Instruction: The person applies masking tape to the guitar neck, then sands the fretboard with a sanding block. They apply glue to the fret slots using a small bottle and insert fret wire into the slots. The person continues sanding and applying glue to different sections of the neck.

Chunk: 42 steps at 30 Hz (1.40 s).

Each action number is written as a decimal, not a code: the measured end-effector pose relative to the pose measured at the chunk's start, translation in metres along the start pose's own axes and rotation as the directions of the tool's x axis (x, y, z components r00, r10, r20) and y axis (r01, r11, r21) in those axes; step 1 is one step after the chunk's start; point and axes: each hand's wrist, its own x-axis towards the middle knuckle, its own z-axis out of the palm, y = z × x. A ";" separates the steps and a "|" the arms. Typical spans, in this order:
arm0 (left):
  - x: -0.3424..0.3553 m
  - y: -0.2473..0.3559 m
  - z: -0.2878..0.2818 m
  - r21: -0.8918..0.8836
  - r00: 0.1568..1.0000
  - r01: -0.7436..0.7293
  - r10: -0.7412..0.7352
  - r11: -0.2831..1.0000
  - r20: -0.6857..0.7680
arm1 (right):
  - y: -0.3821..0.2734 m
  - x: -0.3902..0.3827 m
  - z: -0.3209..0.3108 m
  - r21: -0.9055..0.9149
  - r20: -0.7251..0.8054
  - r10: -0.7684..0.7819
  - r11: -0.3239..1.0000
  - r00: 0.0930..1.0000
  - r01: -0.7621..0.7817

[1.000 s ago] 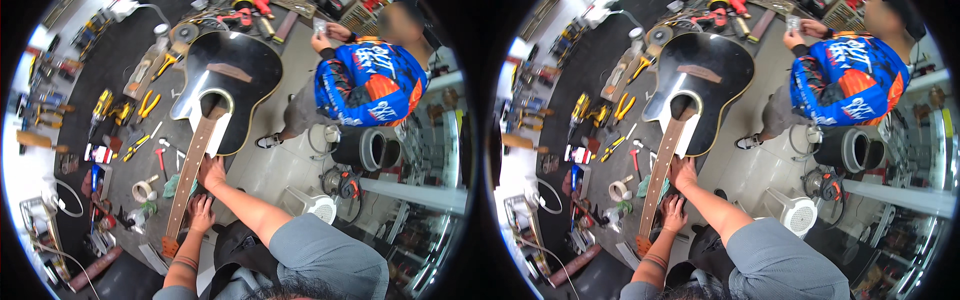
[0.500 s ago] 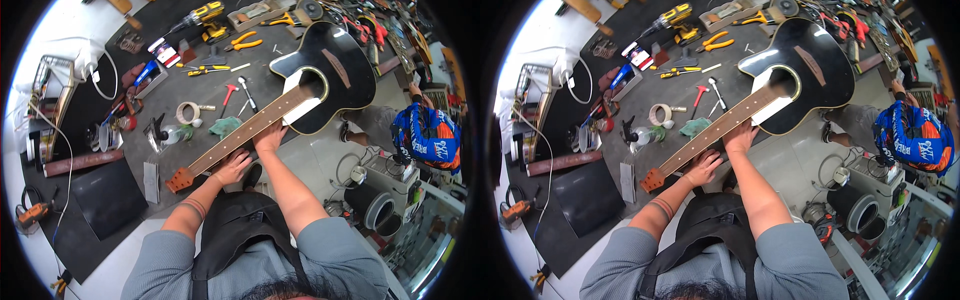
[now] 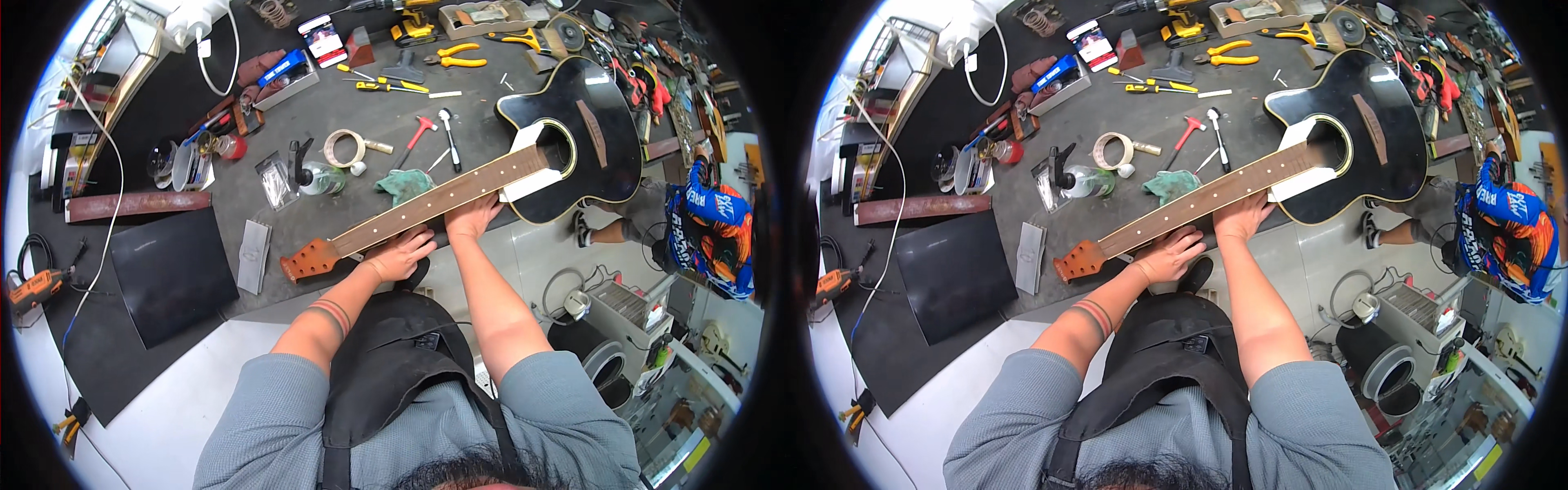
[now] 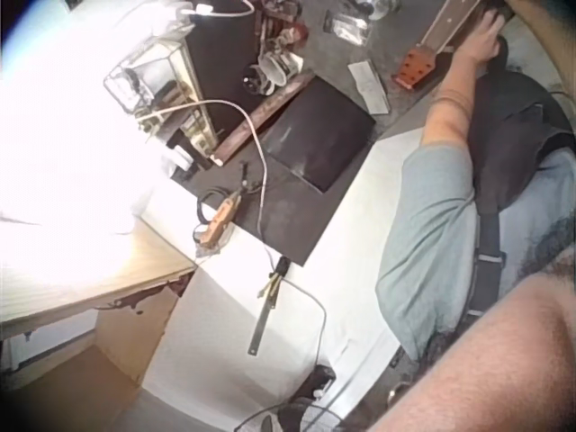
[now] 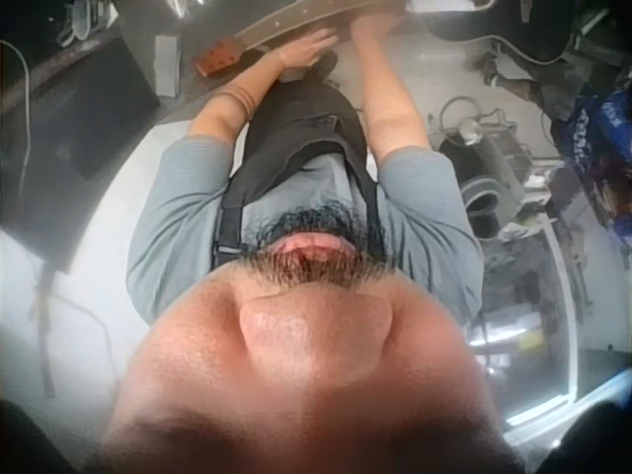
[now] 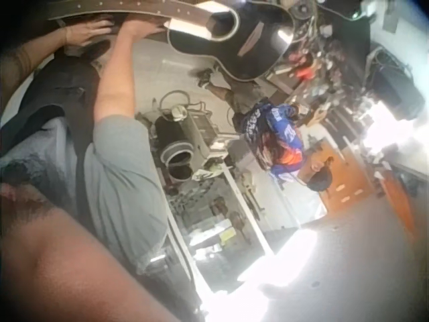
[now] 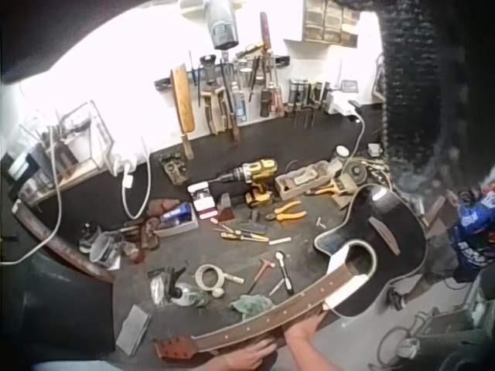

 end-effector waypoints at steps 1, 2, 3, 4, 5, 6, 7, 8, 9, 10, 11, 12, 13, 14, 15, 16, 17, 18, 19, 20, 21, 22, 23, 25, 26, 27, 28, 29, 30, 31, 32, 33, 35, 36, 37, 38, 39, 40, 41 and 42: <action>-0.003 -0.001 0.001 0.004 1.000 -0.004 0.004 1.000 -0.010 | -0.001 -0.003 0.001 0.006 -0.010 -0.005 1.000 1.000 0.005; -0.001 -0.001 0.001 0.000 1.000 -0.003 0.003 1.000 -0.012 | 0.000 -0.002 0.003 -0.002 -0.036 -0.018 1.000 0.999 0.018; 0.000 -0.001 0.001 -0.003 1.000 -0.003 0.003 1.000 -0.013 | 0.001 -0.002 0.004 -0.001 -0.043 -0.021 1.000 0.999 0.021; 0.001 -0.001 0.001 -0.006 1.000 -0.005 0.005 1.000 -0.014 | 0.002 -0.001 0.005 0.001 -0.049 -0.022 1.000 0.999 0.022; 0.002 -0.001 -0.001 -0.003 1.000 -0.001 0.001 1.000 -0.009 | 0.002 0.000 0.005 0.002 -0.057 -0.020 1.000 0.998 0.020; 0.002 -0.001 -0.004 0.000 1.000 0.001 -0.001 1.000 -0.003 | 0.002 0.001 0.005 0.006 -0.044 -0.013 1.000 0.999 0.013; 0.003 0.000 -0.007 0.004 1.000 0.002 -0.002 1.000 0.004 | 0.001 0.001 0.005 0.011 -0.031 -0.004 1.000 1.000 0.005; 0.002 0.000 -0.006 0.001 1.000 0.000 0.000 1.000 -0.003 | 0.001 0.001 0.004 0.012 -0.026 0.007 1.000 1.000 -0.006; 0.000 0.000 -0.006 -0.003 1.000 -0.002 0.002 1.000 -0.009 | 0.001 -0.001 0.003 -0.001 -0.020 0.006 1.000 1.000 -0.006; -0.002 -0.001 -0.006 -0.006 1.000 -0.005 0.005 1.000 -0.013 | 0.000 -0.002 0.003 -0.014 -0.013 0.006 1.000 1.000 -0.007; -0.001 -0.001 -0.007 -0.012 1.000 -0.002 0.002 1.000 -0.013 | -0.001 -0.001 0.002 -0.027 -0.003 0.009 1.000 1.000 -0.009; -0.001 0.000 -0.007 -0.018 1.000 0.002 -0.002 1.000 -0.012 | -0.003 0.000 0.001 -0.029 -0.011 0.009 1.000 1.000 -0.009; 0.000 -0.001 -0.007 -0.024 1.000 0.006 -0.006 1.000 -0.010 | -0.005 0.000 0.000 -0.016 -0.024 0.009 1.000 1.000 -0.009; 0.003 0.000 -0.008 -0.038 1.000 0.002 -0.002 0.999 -0.020 | -0.002 0.002 0.001 -0.012 -0.042 0.013 1.000 0.999 -0.014; 0.002 0.000 -0.007 -0.051 0.999 0.003 -0.005 0.999 -0.032 | -0.002 -0.001 0.003 -0.007 -0.057 0.012 1.000 0.998 -0.012; 0.001 0.001 -0.006 -0.065 0.999 0.007 -0.010 0.998 -0.044 | 0.000 -0.001 0.004 -0.024 -0.072 0.009 1.000 0.997 -0.011; 0.002 0.001 -0.004 -0.075 0.998 0.000 -0.004 0.997 -0.056 | 0.000 0.000 0.004 -0.040 -0.081 0.008 0.999 0.997 -0.012; 0.000 0.000 -0.004 -0.080 0.998 0.000 -0.006 0.997 -0.067 | -0.001 0.000 0.004 -0.051 -0.089 0.003 0.999 0.996 -0.007; -0.001 -0.002 -0.003 -0.084 0.997 0.002 -0.009 0.996 -0.079 | -0.004 -0.001 0.004 -0.061 -0.096 -0.005 0.998 0.995 -0.001; 0.000 -0.002 0.000 -0.111 0.995 -0.017 0.006 0.994 -0.100 | 0.000 -0.001 0.007 -0.092 -0.123 -0.021 0.996 0.992 0.010; 0.002 -0.002 -0.004 -0.112 0.995 -0.022 0.011 0.993 -0.100 | 0.003 -0.001 0.011 -0.119 -0.150 -0.041 0.993 0.988 0.023; 0.003 -0.001 -0.008 -0.113 0.995 -0.026 0.014 0.993 -0.100 | 0.006 -0.001 0.014 -0.146 -0.177 -0.063 0.989 0.982 0.037; 0.002 0.000 -0.009 -0.117 0.995 -0.025 0.014 0.993 -0.097 | 0.008 -0.002 0.018 -0.172 -0.196 -0.087 0.984 0.977 0.053; -0.003 -0.003 -0.004 -0.107 0.993 -0.030 0.017 0.994 -0.121 | 0.006 0.000 0.021 -0.201 -0.152 -0.085 0.978 0.985 0.054; -0.004 -0.002 -0.004 -0.106 0.991 -0.033 0.018 0.994 -0.133 | 0.007 -0.001 0.021 -0.215 -0.161 -0.099 0.974 0.982 0.063; -0.006 0.000 -0.002 -0.106 0.989 -0.033 0.018 0.994 -0.148 | 0.008 -0.001 0.023 -0.230 -0.169 -0.117 0.970 0.979 0.076; -0.008 0.002 -0.001 -0.123 0.983 -0.023 0.000 0.992 -0.186 | 0.009 0.001 0.025 -0.237 -0.162 -0.129 0.968 0.978 0.088; -0.014 0.008 -0.002 -0.153 0.981 -0.035 0.004 0.988 -0.196 | 0.013 0.002 0.026 -0.286 -0.148 -0.138 0.954 0.979 0.091; -0.023 0.017 -0.007 -0.183 0.980 -0.035 -0.002 0.982 -0.201 | 0.013 0.001 0.028 -0.328 -0.125 -0.152 0.939 0.980 0.104; -0.032 0.026 -0.012 -0.213 0.978 -0.036 -0.009 0.976 -0.207 | 0.014 0.001 0.030 -0.370 -0.102 -0.166 0.922 0.981 0.118; -0.047 0.035 -0.018 -0.203 0.967 -0.088 0.036 0.975 -0.250 | 0.015 -0.001 0.028 -0.405 -0.054 -0.166 0.905 0.985 0.131; -0.064 0.043 -0.020 -0.293 0.980 -0.092 0.035 0.952 -0.194 | 0.012 0.001 0.025 -0.435 -0.010 -0.172 0.888 0.985 0.150; -0.096 0.058 -0.025 -0.461 0.994 -0.099 0.062 0.882 -0.094 | 0.009 0.005 0.022 -0.485 0.071 -0.140 0.860 0.988 0.157; -0.111 0.064 -0.025 -0.498 0.995 -0.098 0.086 0.862 -0.047 | 0.008 0.008 0.023 -0.522 0.076 -0.128 0.840 0.989 0.149; -0.125 0.069 -0.025 -0.520 0.994 -0.110 0.105 0.847 -0.040 | 0.008 0.009 0.024 -0.558 0.080 -0.117 0.817 0.990 0.141; -0.141 0.072 -0.024 -0.539 0.992 -0.120 0.121 0.833 -0.034 | 0.004 0.009 0.022 -0.545 0.093 -0.107 0.827 0.990 0.140; -0.152 0.071 -0.028 -0.560 0.989 -0.135 0.143 0.817 -0.030 | 0.006 0.008 0.023 -0.516 0.070 -0.104 0.847 0.992 0.125; -0.161 0.068 -0.031 -0.557 0.990 -0.144 0.122 0.818 -0.077 | 0.008 0.008 0.025 -0.486 0.048 -0.099 0.867 0.994 0.110; -0.165 0.065 -0.047 -0.554 0.987 -0.153 0.101 0.818 -0.123 | 0.011 0.008 0.027 -0.456 0.026 -0.092 0.885 0.995 0.094; -0.166 0.061 -0.064 -0.551 0.982 -0.160 0.079 0.819 -0.169 | 0.014 0.008 0.029 -0.386 0.009 -0.085 0.919 0.996 0.082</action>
